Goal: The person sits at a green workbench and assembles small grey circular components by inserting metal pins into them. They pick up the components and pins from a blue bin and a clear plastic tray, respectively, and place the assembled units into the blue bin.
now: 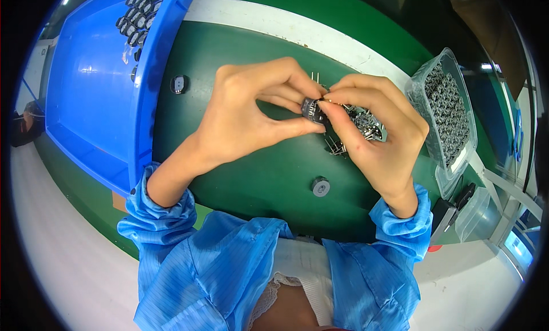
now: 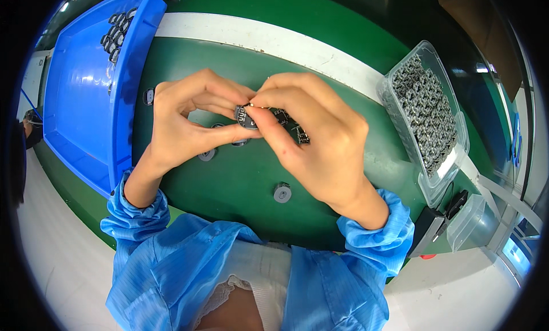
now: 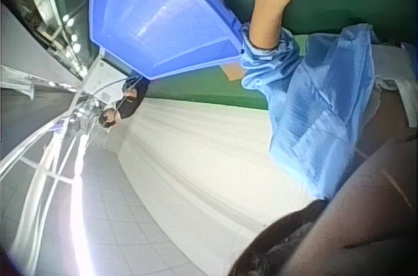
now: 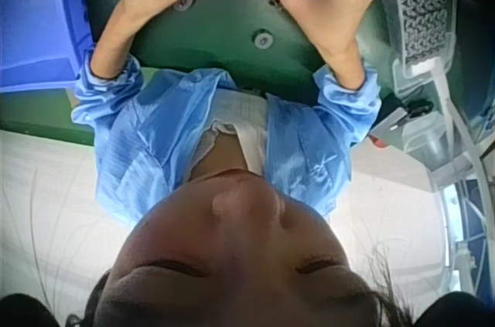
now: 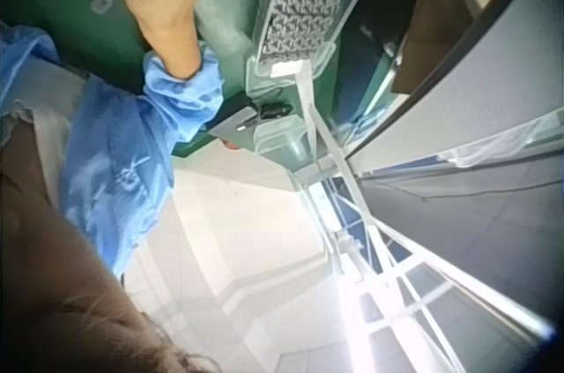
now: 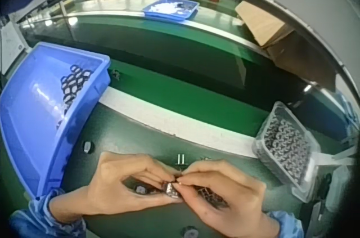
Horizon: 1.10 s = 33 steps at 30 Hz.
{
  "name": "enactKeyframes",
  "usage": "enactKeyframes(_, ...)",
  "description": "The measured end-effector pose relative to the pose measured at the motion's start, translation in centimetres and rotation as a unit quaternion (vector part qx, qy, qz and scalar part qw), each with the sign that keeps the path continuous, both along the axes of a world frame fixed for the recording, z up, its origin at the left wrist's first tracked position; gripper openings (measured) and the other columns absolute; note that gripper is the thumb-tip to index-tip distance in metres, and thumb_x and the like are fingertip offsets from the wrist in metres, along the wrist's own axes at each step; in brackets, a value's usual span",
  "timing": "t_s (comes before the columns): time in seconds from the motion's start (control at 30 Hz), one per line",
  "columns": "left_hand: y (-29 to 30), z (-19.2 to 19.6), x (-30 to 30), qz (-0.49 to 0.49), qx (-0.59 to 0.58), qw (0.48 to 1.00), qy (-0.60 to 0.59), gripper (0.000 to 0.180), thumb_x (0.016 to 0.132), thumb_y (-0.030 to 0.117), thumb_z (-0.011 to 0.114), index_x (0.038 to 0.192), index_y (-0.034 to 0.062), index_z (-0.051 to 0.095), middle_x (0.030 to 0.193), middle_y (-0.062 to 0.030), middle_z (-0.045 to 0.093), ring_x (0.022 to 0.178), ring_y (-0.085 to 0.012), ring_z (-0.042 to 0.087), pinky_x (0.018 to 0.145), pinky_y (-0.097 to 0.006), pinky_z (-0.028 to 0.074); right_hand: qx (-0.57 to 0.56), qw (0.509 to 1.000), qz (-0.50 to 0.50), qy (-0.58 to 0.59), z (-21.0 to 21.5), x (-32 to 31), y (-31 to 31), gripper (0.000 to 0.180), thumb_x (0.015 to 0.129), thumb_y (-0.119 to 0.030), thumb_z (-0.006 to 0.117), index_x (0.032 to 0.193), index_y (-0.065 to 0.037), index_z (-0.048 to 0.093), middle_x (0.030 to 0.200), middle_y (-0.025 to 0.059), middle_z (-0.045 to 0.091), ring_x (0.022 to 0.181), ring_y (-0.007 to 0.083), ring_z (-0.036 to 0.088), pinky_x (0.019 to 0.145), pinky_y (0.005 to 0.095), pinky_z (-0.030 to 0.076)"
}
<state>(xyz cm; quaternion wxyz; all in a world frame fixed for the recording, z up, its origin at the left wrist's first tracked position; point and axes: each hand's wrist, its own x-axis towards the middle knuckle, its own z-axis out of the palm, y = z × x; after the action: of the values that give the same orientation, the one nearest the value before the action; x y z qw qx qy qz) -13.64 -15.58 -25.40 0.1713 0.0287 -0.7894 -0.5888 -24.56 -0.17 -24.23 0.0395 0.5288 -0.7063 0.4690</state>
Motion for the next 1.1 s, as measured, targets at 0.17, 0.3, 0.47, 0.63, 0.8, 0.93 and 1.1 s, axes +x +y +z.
enactKeyframes(0.17, 0.0, -0.1, 0.1, 0.0, -0.022, 1.0, 0.015, 0.026, 0.065, 0.002, 0.082, 0.081, -0.0041, 0.063, 0.092, -0.0173, 0.07, 0.08, -0.0213, 0.071, 0.07, -0.029, 0.059, 0.043, 0.998, -0.02, 0.05, 0.7, 0.9, 0.3, 0.018, 0.065, 0.004, 0.078, 0.079, 0.0, 0.067, 0.082, 0.0094, 0.066, 0.071, 0.0184, 0.065, 0.062, 0.026, 0.053)
enactKeyframes(0.3, 0.2, 0.0, 0.1, 0.013, -0.049, 0.998, 0.041, 0.027, 0.064, 0.002, 0.083, 0.081, -0.0045, 0.063, 0.091, -0.0183, 0.07, 0.078, -0.0201, 0.071, 0.067, -0.028, 0.058, 0.013, 0.997, -0.031, 0.067, 0.5, 1.2, 0.1, 0.017, 0.068, 0.003, 0.075, 0.079, -0.001, 0.064, 0.084, 0.0083, 0.063, 0.067, 0.0189, 0.063, 0.055, 0.0268, 0.051)
enactKeyframes(0.47, -0.2, 0.3, 0.5, 0.017, -0.113, 0.987, 0.112, 0.026, 0.064, 0.002, 0.083, 0.081, -0.004, 0.063, 0.092, -0.0192, 0.07, 0.071, -0.0176, 0.069, 0.057, -0.024, 0.054, 0.012, 0.99, 0.033, -0.136, 0.2, 1.1, -0.2, 0.022, 0.077, 0.002, 0.07, 0.096, 0.0, 0.06, 0.094, 0.0087, 0.06, 0.079, 0.0178, 0.063, 0.062, 0.0272, 0.052)
enactKeyframes(0.63, -0.7, 1.7, 0.8, 0.0, -0.239, 0.948, 0.21, 0.025, 0.065, 0.002, 0.083, 0.08, -0.0027, 0.064, 0.092, -0.0186, 0.07, 0.064, -0.0148, 0.065, 0.046, -0.019, 0.046, 0.111, 0.822, 0.202, -0.521, 0.8, 1.1, 0.5, 0.022, 0.09, -0.007, 0.063, 0.108, 0.002, 0.055, 0.096, 0.0038, 0.057, 0.088, 0.0119, 0.06, 0.075, 0.0273, 0.053)
enactKeyframes(0.8, -0.7, 2.2, 1.5, -0.001, -0.219, 0.96, 0.173, 0.024, 0.064, 0.004, 0.083, 0.079, -0.0013, 0.065, 0.09, -0.0165, 0.07, 0.062, -0.0128, 0.063, 0.045, -0.02, 0.044, 0.071, 0.777, 0.212, -0.589, 1.1, 1.1, 0.3, 0.026, 0.091, -0.006, 0.061, 0.115, 0.003, 0.055, 0.096, 0.0047, 0.057, 0.088, 0.0119, 0.06, 0.08, 0.0268, 0.051)
enactKeyframes(0.93, -0.3, 2.0, 1.2, 0.015, -0.253, 0.947, 0.198, 0.025, 0.063, 0.005, 0.084, 0.079, 0.0002, 0.066, 0.088, -0.0136, 0.071, 0.061, -0.0125, 0.063, 0.046, -0.02, 0.044, 0.058, 0.855, 0.181, -0.483, 0.6, 1.5, 0.5, 0.027, 0.089, 0.001, 0.06, 0.116, 0.004, 0.055, 0.093, 0.005, 0.058, 0.09, 0.0128, 0.061, 0.08, 0.0275, 0.052)
enactKeyframes(1.1, 0.1, 1.7, 1.4, 0.023, -0.301, 0.933, 0.195, 0.026, 0.062, 0.006, 0.084, 0.08, 0.0002, 0.066, 0.086, -0.0119, 0.071, 0.06, -0.0138, 0.063, 0.049, -0.021, 0.045, 0.039, 0.843, 0.161, -0.511, -0.1, 1.8, 0.4, 0.025, 0.088, 0.005, 0.059, 0.112, 0.005, 0.057, 0.093, 0.0076, 0.063, 0.091, 0.0142, 0.063, 0.081, 0.0277, 0.053)
